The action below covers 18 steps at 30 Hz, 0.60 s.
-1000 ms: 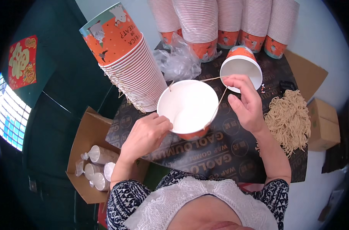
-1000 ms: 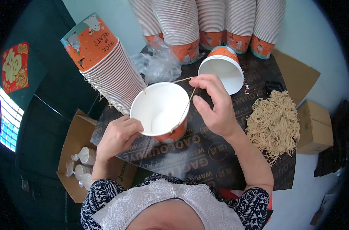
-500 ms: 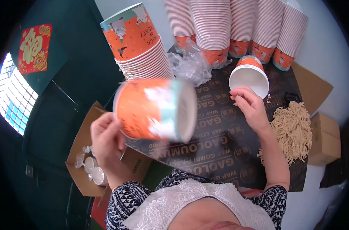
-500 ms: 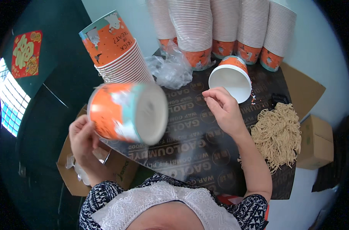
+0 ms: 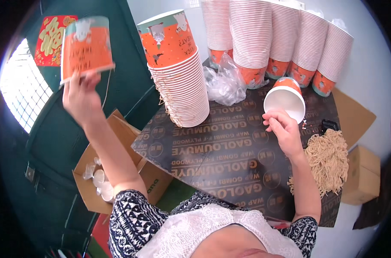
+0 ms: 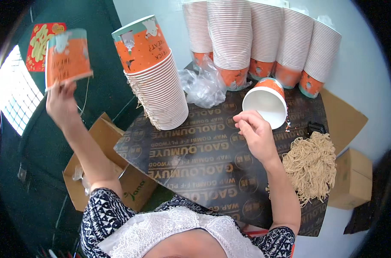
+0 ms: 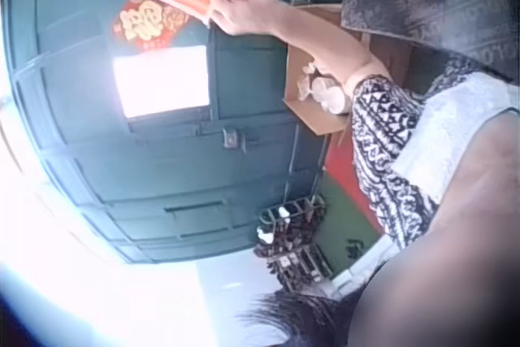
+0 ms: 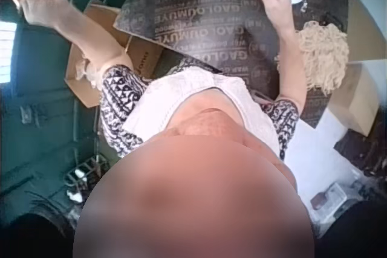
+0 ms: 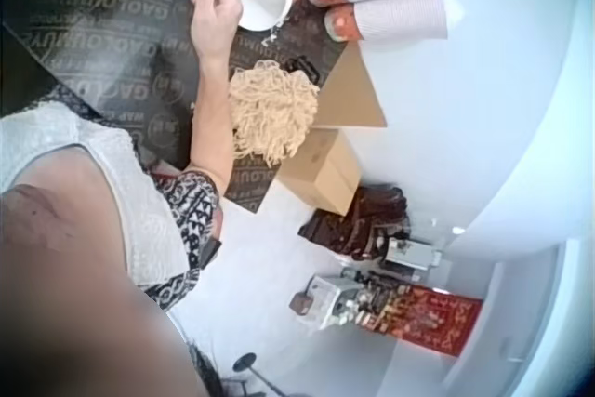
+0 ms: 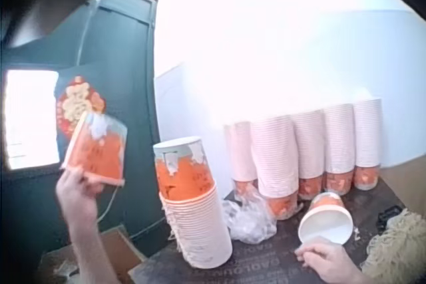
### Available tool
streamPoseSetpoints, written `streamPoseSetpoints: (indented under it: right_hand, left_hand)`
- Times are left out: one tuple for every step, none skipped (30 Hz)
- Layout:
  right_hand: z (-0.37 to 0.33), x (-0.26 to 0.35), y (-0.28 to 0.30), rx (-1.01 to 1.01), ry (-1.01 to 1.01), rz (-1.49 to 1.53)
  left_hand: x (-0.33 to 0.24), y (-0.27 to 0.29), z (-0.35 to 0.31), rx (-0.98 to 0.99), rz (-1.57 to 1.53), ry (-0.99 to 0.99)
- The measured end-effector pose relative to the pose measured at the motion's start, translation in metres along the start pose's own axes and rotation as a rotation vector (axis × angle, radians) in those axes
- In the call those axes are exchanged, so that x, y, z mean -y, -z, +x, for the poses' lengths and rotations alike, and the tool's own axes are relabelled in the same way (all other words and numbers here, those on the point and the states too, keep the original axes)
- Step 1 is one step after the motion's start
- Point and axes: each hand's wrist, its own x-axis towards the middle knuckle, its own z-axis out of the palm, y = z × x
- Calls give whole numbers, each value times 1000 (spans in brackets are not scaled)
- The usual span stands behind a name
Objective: Tie strings onto the rims of paper buckets for packaging.
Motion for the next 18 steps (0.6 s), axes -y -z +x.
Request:
streamPoseSetpoints:
  right_hand:
    - [-1,0,1,2,-9,6]
    - [-2,1,1,3,-4,6]
    - [0,2,-1,18,-7,5]
    - [-1,3,-3,31,-6,6]
    - [-1,2,-3,26,-7,2]
    - [-1,3,-3,41,-7,-1]
    - [-2,5,-2,51,-8,-9]
    - [-3,7,-4,58,0,-5]
    - [-3,11,-11,90,24,15]
    - [-3,10,-8,75,27,4]
    - [-3,9,-5,57,18,-8]
    - [-4,10,-2,43,41,-17]
    - [-5,13,-5,53,72,-13]
    - [-6,16,-9,64,77,-7]
    - [-7,20,-12,66,124,-16]
    - [-6,19,-4,18,146,-60]
    - [-8,21,0,1,140,-71]
    - [-10,29,-12,38,178,-59]
  left_hand:
    - [19,-2,24,40,89,-101]
    - [31,-15,47,72,-257,-18]
    - [37,-37,61,-17,-299,6]
    - [44,-52,76,-4,-489,81]
    - [55,-80,81,-115,-547,142]
    - [57,-103,81,-96,-613,172]
    - [68,-126,81,-99,-665,199]
    - [86,-131,96,-9,-678,232]
    - [97,-127,126,23,-662,187]
    - [112,-158,111,-6,-737,303]
    - [113,-191,82,-50,-710,351]
    - [109,-216,59,-93,-681,392]
    - [109,-220,59,-30,-639,366]
    - [117,-220,65,31,-592,338]
    - [116,-190,84,440,-1100,822]
    - [102,-212,44,299,-1098,744]
    - [70,-232,-4,157,-1071,642]
    - [88,-258,14,-367,-507,460]
